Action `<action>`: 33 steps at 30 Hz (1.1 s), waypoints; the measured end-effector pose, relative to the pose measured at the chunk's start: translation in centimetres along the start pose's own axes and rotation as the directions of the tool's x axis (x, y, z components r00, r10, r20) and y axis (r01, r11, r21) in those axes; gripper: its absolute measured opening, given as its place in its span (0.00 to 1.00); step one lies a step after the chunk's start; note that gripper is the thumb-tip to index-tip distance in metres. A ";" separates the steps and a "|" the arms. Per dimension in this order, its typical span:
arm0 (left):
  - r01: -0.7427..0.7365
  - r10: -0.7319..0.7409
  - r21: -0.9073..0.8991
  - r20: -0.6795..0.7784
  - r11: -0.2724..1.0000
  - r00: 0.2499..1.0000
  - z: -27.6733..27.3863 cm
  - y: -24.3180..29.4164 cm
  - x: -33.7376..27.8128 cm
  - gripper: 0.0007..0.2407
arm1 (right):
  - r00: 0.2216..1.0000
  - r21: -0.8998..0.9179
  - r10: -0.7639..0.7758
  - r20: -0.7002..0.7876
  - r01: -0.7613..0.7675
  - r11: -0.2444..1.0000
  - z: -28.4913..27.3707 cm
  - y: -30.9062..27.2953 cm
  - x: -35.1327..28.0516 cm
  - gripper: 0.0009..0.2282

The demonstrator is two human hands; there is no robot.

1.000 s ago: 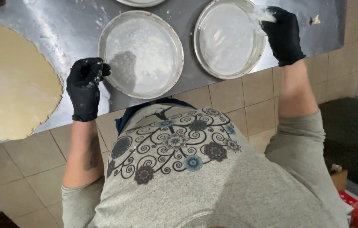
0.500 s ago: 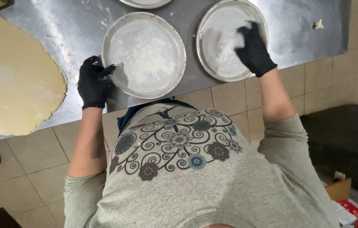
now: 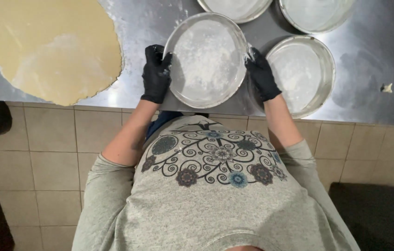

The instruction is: Greasing and flouring several cake pans, and then placing rolled-out dough into one of the pans.

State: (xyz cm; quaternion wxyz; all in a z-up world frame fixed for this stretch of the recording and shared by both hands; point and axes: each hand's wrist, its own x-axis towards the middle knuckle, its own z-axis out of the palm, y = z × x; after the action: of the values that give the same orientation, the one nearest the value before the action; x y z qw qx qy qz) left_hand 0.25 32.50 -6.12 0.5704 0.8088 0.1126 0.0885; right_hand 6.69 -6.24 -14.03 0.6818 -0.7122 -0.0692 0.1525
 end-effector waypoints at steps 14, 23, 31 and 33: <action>-0.474 0.458 -0.222 -0.121 0.852 0.881 4.1 6.9 6.4 0.13 | 0.893 0.591 -0.352 -0.281 0.450 0.670 0.2 -15.1 1.1 0.21; -0.446 0.482 -0.500 -0.064 0.742 0.874 7.5 1.2 5.9 0.16 | 0.862 0.605 -0.258 -0.436 0.493 0.626 -2.9 1.8 4.5 0.19; -0.319 0.319 -0.337 -0.056 0.886 0.946 9.6 -1.3 10.4 0.12 | 0.921 0.553 -0.233 -0.311 0.375 0.744 -4.5 -2.1 2.6 0.21; -0.339 0.375 -0.425 0.002 0.840 0.927 9.7 1.5 10.1 0.11 | 0.930 0.503 -0.245 -0.274 0.355 0.788 -7.7 -1.6 0.5 0.20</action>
State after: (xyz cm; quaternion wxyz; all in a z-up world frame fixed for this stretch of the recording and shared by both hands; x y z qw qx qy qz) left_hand 12.65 26.08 -7.83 0.7075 0.6779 -0.0858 0.1807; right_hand 9.71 -13.30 -12.30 0.8745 -0.4799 -0.0689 -0.0151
